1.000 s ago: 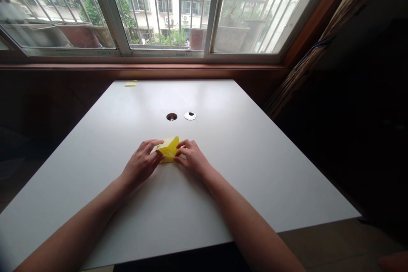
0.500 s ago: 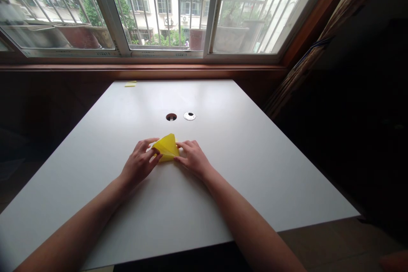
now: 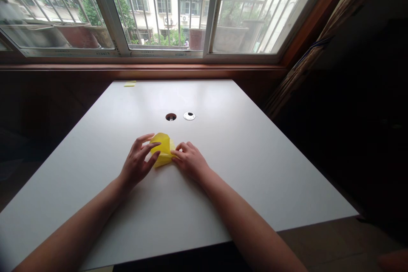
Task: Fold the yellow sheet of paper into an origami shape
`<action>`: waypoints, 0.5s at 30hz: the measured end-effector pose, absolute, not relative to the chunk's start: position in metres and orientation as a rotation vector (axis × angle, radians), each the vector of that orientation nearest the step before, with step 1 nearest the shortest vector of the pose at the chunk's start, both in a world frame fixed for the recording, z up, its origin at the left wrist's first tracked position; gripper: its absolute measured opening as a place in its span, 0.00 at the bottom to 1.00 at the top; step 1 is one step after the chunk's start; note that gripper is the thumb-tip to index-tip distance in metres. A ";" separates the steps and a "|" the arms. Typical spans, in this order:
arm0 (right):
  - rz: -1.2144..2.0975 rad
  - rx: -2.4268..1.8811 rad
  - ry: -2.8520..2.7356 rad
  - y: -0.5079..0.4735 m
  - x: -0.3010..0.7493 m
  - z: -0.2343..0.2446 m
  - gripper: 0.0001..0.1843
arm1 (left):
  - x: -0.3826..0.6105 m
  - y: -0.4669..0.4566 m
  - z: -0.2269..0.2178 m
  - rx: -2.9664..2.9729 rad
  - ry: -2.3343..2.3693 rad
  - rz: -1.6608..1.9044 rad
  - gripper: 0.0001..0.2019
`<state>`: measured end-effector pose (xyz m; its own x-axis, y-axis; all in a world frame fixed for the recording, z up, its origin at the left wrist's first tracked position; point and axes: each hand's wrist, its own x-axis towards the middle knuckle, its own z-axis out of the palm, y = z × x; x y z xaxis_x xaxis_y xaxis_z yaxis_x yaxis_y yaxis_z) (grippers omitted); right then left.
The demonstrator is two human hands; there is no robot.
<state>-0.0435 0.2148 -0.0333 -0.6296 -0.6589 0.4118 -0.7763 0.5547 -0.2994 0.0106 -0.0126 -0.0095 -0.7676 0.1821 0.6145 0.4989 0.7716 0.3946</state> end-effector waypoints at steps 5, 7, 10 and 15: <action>0.725 1.165 -2.548 0.215 -0.044 -0.035 0.11 | 0.013 -0.011 -0.004 -0.470 -2.363 -0.785 0.07; 0.777 1.148 -2.553 0.216 -0.046 -0.036 0.11 | 0.015 -0.010 -0.002 -0.459 -2.358 -0.786 0.03; 0.867 1.114 -2.548 0.218 -0.048 -0.037 0.11 | 0.016 -0.010 -0.001 -0.450 -2.333 -0.788 0.03; 0.941 1.097 -2.533 0.218 -0.048 -0.038 0.08 | 0.016 -0.010 -0.002 -0.464 -2.295 -0.846 0.06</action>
<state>-0.0484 0.2182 -0.0383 -0.6953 -0.5731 0.4337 -0.7172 0.5151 -0.4693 0.0157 -0.0096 -0.0025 -0.7324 0.1023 0.6731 0.5147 0.7304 0.4490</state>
